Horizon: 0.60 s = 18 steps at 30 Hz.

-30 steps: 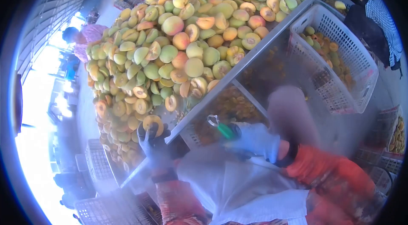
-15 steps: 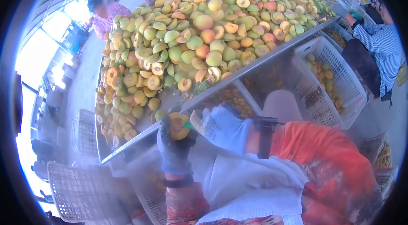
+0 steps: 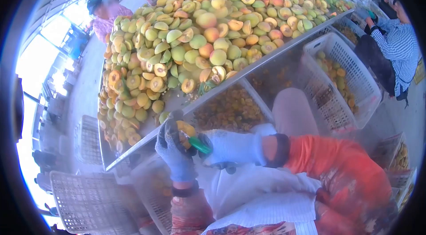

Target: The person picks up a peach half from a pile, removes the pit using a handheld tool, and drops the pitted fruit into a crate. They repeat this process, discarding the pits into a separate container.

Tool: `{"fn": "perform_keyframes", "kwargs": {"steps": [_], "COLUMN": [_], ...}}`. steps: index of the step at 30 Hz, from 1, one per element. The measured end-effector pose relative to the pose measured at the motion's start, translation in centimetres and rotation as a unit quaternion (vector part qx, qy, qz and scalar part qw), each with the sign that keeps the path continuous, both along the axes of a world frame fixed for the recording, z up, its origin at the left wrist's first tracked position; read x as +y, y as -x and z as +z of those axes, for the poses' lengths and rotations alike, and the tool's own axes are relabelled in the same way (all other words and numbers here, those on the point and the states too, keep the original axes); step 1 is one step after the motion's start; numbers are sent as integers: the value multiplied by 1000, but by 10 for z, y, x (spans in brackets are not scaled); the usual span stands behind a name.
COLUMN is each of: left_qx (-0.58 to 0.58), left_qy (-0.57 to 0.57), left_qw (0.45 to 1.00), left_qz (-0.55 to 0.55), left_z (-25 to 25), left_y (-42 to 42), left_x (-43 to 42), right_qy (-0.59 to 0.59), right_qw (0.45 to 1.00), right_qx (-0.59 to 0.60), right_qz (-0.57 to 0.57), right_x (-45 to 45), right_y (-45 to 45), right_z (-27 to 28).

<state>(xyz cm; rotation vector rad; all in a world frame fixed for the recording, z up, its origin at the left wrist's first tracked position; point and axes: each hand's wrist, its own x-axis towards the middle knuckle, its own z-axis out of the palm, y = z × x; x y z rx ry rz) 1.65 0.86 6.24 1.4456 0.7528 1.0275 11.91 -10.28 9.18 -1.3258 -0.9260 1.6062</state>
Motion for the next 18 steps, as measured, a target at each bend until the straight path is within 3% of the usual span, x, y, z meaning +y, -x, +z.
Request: {"fn": "perform_keyframes", "kwargs": {"steps": [2, 4, 6, 7, 9, 11, 13, 14, 15, 17, 18], "left_qx": [3, 62, 73, 82, 83, 153, 149, 139, 144, 68, 69], "left_qy": [9, 24, 35, 43, 48, 53, 49, 44, 47, 95, 94], "left_qw": [1000, 988, 987, 986, 982, 978, 979, 982, 981, 989, 989], "left_qz": [-7, -136, -138, -138, -164, -134, -128, -119, -120, -94, -93], "left_z": [3, -1, -1, -1, 0, -7, -23, -29, -27, -19, -21], "left_y": [-4, -5, -12, -14, -16, -21, -22, -24, -27, -37, -40], "left_x": [4, 17, 18, 19, 20, 20, 24, 26, 23, 17, 18], "right_qy": [9, 21, -1, 0, -11, 5, 29, 5, 8, -63, -69], "right_qw": [1000, 1000, 984, 984, 948, 943, 987, 971, 969, 905, 906], "right_qx": [1, -1, 173, 176, 312, 328, 150, 234, 239, 417, 411], "right_qz": [-13, -23, -28, -31, -55, -60, -49, -54, -56, -61, -68], "right_x": [0, -3, -7, -8, -8, -3, 1, -2, -3, -2, -3], "right_y": [1, -1, -3, -4, -5, -5, -6, -7, -6, -7, -10], "right_z": [1, -3, -16, -21, -31, -43, -51, -56, -63, -75, -67]}}
